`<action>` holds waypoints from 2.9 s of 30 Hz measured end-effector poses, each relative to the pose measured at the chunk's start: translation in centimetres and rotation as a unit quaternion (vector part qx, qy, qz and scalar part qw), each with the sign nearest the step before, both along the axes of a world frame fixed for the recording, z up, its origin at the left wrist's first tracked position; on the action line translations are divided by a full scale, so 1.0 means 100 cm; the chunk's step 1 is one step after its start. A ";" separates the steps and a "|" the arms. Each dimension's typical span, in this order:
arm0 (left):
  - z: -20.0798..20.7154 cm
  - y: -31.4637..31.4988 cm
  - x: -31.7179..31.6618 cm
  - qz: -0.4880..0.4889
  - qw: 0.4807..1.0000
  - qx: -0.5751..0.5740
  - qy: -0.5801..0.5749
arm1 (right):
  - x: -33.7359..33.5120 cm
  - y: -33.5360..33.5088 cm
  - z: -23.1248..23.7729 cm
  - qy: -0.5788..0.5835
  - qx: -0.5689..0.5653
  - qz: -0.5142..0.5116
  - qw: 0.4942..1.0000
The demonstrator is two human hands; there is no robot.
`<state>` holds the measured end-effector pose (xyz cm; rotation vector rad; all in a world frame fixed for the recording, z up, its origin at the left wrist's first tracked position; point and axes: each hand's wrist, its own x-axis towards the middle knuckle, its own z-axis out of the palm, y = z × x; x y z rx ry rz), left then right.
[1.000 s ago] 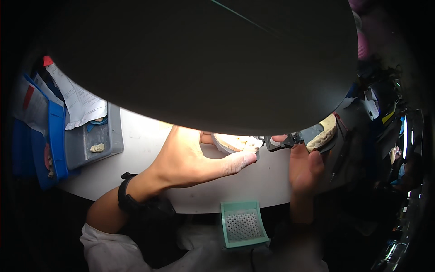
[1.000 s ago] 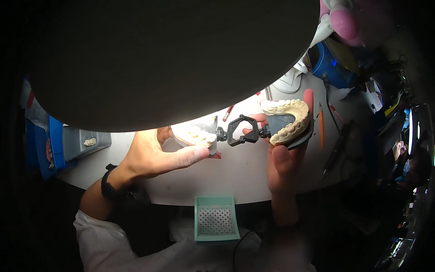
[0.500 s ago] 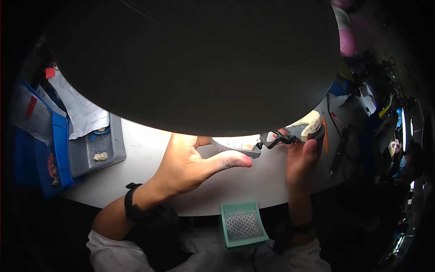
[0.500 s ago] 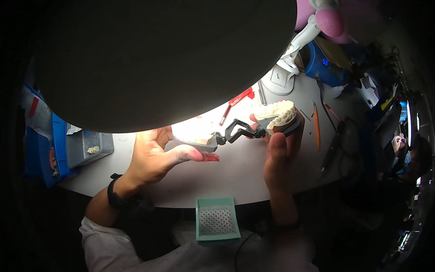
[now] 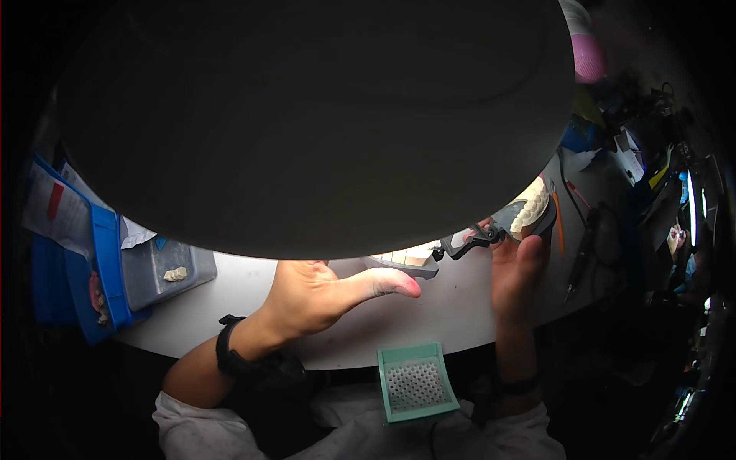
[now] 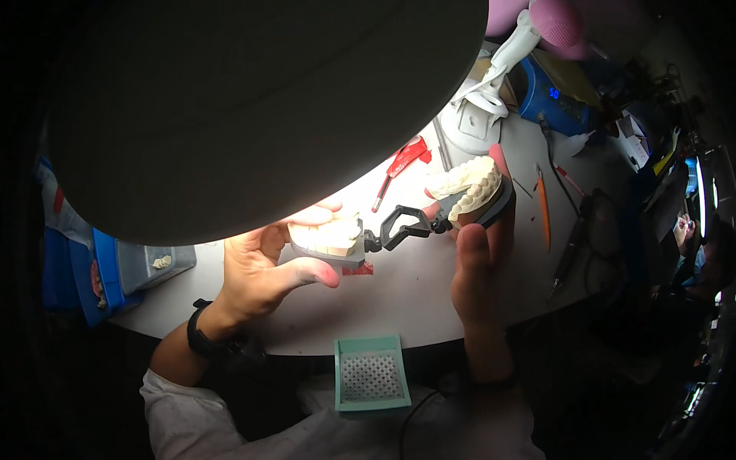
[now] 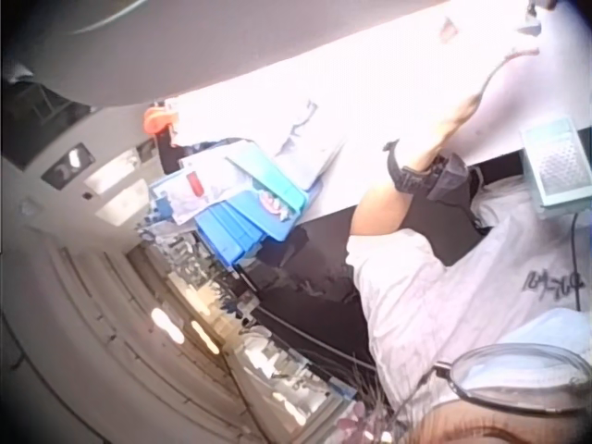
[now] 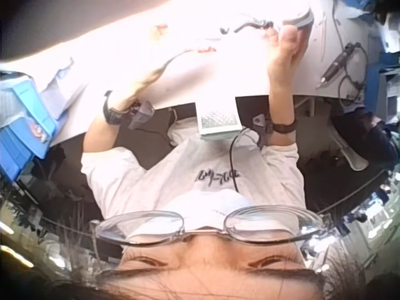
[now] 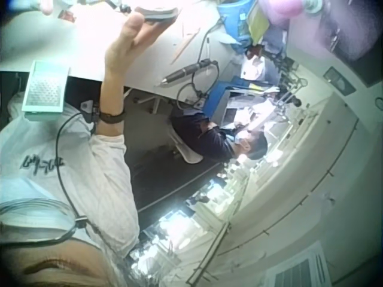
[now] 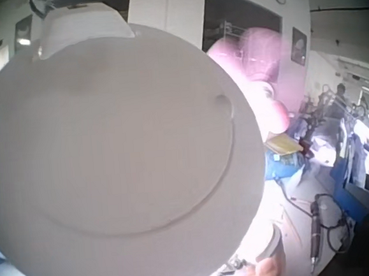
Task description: Polishing and refining a dental model using a hand tool and wax.
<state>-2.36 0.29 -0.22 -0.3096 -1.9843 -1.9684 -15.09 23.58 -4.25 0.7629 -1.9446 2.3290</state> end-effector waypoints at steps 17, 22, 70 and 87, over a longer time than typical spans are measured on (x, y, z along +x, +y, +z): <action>0.005 0.012 0.000 0.087 0.995 -0.036 0.015 | 0.003 0.006 0.004 -0.010 -0.001 0.098 0.995; 0.000 0.013 0.002 -0.031 0.997 -0.058 -0.044 | 0.016 -0.022 0.037 0.098 0.134 0.162 0.973; 0.005 0.026 0.001 -0.012 0.981 0.088 -0.173 | 0.012 -0.022 0.036 0.152 0.164 0.153 0.962; 0.001 0.024 0.002 -0.023 0.982 0.073 -0.174 | 0.011 -0.024 0.035 0.150 0.161 0.161 0.962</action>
